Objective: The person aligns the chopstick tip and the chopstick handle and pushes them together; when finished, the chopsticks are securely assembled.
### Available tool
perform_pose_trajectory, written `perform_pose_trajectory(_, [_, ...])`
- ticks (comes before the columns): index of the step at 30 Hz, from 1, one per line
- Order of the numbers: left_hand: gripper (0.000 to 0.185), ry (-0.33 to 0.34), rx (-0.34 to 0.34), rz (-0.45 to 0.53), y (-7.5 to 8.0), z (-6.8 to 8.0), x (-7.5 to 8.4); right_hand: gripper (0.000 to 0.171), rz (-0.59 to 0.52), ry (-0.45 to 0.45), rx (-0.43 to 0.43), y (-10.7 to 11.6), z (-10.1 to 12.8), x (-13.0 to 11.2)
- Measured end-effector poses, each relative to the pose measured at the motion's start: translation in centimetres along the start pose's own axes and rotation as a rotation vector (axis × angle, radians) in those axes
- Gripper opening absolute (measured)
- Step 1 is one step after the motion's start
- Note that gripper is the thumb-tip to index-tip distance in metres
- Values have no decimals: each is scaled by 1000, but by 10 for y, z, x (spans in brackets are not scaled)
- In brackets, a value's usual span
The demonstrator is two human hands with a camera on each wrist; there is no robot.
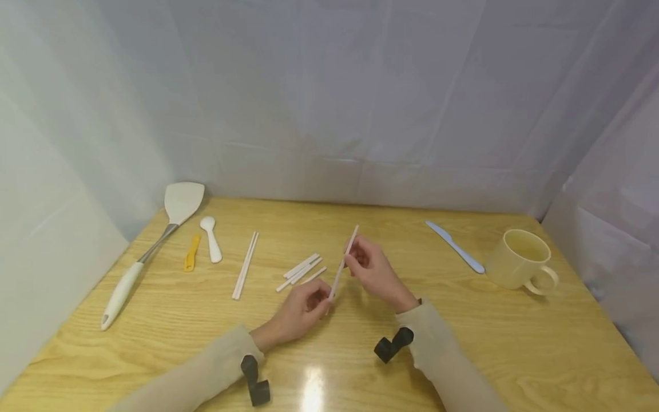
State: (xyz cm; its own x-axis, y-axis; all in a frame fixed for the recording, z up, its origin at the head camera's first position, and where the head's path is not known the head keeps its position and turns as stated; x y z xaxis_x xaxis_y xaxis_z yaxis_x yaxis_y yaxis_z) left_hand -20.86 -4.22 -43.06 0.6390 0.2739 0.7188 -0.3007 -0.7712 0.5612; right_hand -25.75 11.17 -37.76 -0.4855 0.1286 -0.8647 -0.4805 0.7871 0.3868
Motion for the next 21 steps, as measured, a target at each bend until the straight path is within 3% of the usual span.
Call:
perform_pose_trajectory(14, [6, -13, -21, 18, -3, 0, -1, 5, 3, 67, -22, -2, 2, 1])
perform_pose_trajectory(21, [9, 7, -22, 144, -4, -1, 1, 6, 1, 47, -25, 0, 2, -2])
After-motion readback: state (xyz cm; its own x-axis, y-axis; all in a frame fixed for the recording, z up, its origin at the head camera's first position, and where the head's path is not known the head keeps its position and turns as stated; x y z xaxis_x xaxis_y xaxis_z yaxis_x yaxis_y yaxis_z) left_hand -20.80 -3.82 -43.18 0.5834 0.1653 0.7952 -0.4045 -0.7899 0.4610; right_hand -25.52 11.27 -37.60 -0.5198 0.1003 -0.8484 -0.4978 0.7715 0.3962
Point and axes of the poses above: each hand's wrist, its own z-axis away from the middle knuckle, its own y-axis out of the back of the hand, x = y × z, the point moved 5 cm from there along -z, towards the middle knuckle, and after that the axes turned 11 degrees about -x, right-handed, at the moved point
